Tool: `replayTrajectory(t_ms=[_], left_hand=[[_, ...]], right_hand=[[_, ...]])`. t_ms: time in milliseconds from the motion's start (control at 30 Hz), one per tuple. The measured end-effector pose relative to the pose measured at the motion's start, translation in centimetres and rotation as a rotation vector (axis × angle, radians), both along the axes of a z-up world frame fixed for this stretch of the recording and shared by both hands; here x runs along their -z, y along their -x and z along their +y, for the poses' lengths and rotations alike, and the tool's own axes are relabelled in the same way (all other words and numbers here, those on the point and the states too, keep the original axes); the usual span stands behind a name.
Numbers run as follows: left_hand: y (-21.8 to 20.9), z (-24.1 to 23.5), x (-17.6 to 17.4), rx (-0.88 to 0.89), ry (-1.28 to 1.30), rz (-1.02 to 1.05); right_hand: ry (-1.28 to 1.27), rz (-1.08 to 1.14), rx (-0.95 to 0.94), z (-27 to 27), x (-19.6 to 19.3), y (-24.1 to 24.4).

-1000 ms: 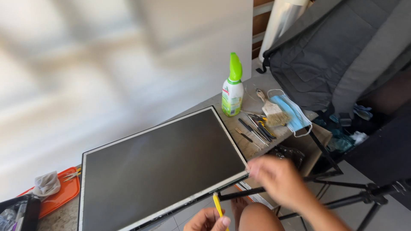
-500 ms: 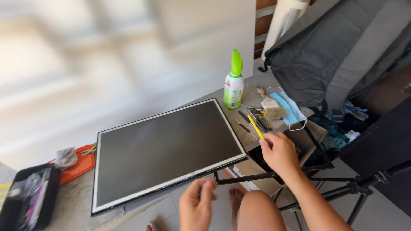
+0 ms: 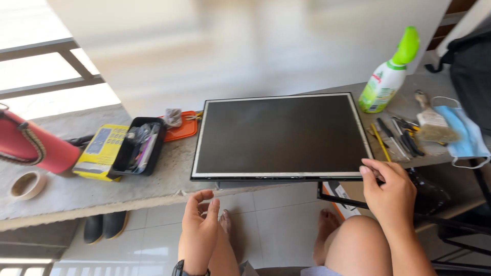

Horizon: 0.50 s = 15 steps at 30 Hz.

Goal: The person cleans a flat-screen monitor using a brush and a yellow toothbrush to remove dust from the surface and edges. They then remove a small green circuit board from the monitor's frame, clean it with a white cloth, and wipe the monitor screen.

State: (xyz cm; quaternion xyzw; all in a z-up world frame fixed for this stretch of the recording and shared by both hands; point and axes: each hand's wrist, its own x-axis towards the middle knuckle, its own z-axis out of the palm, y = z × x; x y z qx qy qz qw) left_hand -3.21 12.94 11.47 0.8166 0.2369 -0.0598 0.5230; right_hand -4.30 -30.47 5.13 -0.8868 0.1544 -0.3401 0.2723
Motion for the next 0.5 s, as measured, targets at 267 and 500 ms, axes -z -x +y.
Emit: replayTrajectory(t_ms=[267,500], left_hand=[[-3.2,1.0,5.4,-0.045,0.027,-0.304],[-3.5,-3.6,8.8,-0.058,0.324,-0.387]], right_hand=[[-0.142,-0.09,0.199,1.2,2.9,2.4],[-0.258,-0.086,0.256,1.5,2.5,2.2]])
